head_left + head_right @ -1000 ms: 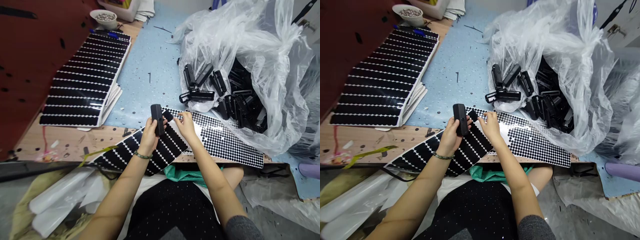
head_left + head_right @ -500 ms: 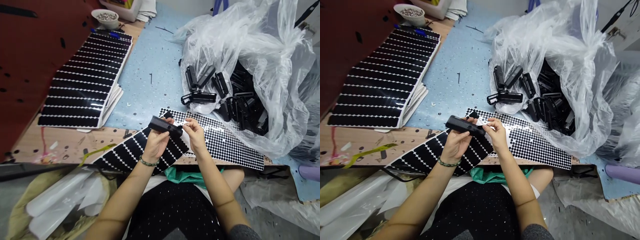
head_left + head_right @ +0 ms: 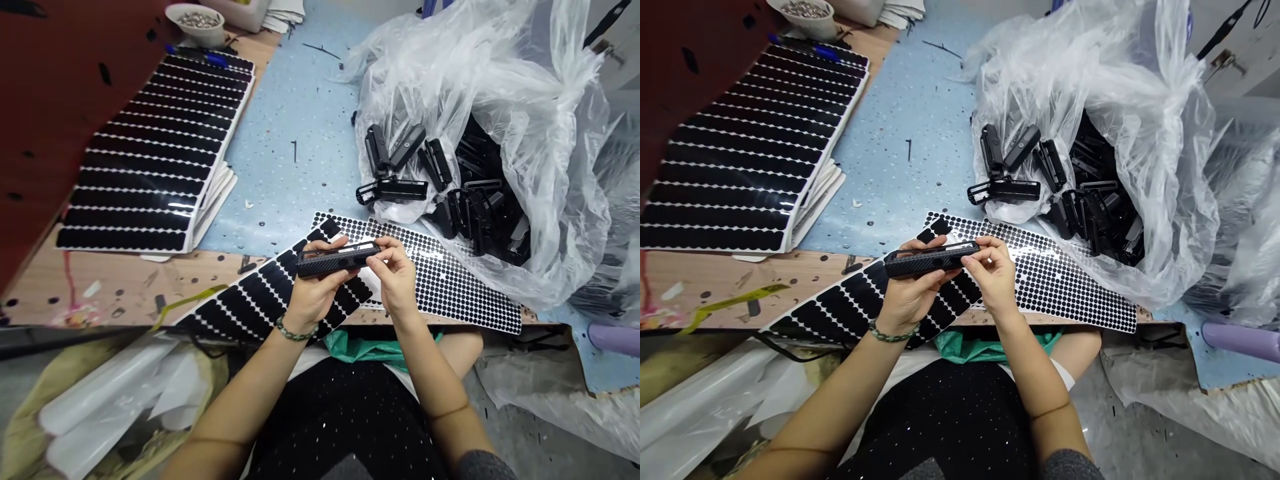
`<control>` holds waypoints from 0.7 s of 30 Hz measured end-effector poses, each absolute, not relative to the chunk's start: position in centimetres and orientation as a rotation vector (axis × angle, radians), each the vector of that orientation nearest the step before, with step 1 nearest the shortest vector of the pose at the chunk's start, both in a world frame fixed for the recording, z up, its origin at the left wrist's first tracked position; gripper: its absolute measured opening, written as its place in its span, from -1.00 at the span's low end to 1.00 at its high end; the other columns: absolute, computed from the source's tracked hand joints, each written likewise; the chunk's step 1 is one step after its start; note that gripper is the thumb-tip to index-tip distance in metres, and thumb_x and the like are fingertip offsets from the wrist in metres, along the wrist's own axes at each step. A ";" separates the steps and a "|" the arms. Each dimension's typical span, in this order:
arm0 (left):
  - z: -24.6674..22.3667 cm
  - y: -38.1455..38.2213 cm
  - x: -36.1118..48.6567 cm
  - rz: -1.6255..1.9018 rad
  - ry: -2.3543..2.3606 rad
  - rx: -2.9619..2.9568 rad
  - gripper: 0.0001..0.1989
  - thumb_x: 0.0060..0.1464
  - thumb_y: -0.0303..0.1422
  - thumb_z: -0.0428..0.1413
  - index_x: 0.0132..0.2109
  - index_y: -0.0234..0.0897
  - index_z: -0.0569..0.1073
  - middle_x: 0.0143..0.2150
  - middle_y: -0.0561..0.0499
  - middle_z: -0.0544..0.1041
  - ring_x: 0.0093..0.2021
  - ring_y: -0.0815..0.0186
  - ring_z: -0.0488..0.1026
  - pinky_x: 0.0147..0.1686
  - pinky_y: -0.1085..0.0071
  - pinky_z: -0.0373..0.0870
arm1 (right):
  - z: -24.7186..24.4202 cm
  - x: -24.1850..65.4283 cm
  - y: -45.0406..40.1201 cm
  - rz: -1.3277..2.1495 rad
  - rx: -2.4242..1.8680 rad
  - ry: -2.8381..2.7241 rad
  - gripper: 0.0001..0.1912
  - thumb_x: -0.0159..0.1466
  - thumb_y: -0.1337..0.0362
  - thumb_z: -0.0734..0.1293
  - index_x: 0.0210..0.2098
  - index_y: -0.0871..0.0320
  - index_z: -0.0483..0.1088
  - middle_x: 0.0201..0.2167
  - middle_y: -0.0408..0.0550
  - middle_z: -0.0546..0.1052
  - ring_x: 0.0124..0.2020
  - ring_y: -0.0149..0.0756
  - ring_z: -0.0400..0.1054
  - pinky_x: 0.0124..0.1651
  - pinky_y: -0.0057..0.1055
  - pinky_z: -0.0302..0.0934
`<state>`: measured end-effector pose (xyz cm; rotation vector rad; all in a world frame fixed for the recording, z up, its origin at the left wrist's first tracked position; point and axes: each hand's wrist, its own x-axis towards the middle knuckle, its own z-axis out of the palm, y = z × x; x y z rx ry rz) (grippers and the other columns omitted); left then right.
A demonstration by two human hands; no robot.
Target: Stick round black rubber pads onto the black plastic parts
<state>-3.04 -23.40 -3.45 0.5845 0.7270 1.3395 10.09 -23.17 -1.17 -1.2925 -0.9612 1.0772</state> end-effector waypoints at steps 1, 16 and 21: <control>-3.4 -23.4 -3.0 1.341 0.732 0.587 -0.54 -0.22 -0.41 0.41 -0.18 -0.12 0.37 0.00 0.04 0.55 -0.04 0.22 0.53 -0.14 0.30 0.59 | -1.2 10.1 -23.2 1.071 -1.297 -0.963 -0.69 -0.01 0.05 0.47 -0.61 0.09 0.35 -0.17 -0.05 0.40 -0.06 -0.18 0.31 0.02 -0.20 0.25; -2.8 -24.3 -2.6 1.359 0.701 0.602 -0.56 -0.20 -0.40 0.40 -0.20 -0.09 0.36 -0.02 0.07 0.55 -0.05 0.24 0.52 -0.11 0.28 0.56 | -0.4 9.9 -24.3 0.790 -1.378 -1.166 -0.83 0.13 0.14 0.40 -0.49 0.06 0.39 -0.14 -0.01 0.39 -0.01 -0.14 0.32 0.12 -0.06 0.25; -2.8 -24.6 -2.0 1.378 0.665 0.575 -0.59 -0.17 -0.43 0.38 -0.21 -0.09 0.36 -0.05 0.09 0.54 -0.08 0.30 0.52 -0.13 0.37 0.56 | -0.6 10.0 -25.3 0.753 -1.450 -1.056 -0.63 0.09 0.15 0.45 -0.11 -0.05 0.40 0.23 -0.03 0.18 0.07 -0.08 0.30 0.18 0.01 0.26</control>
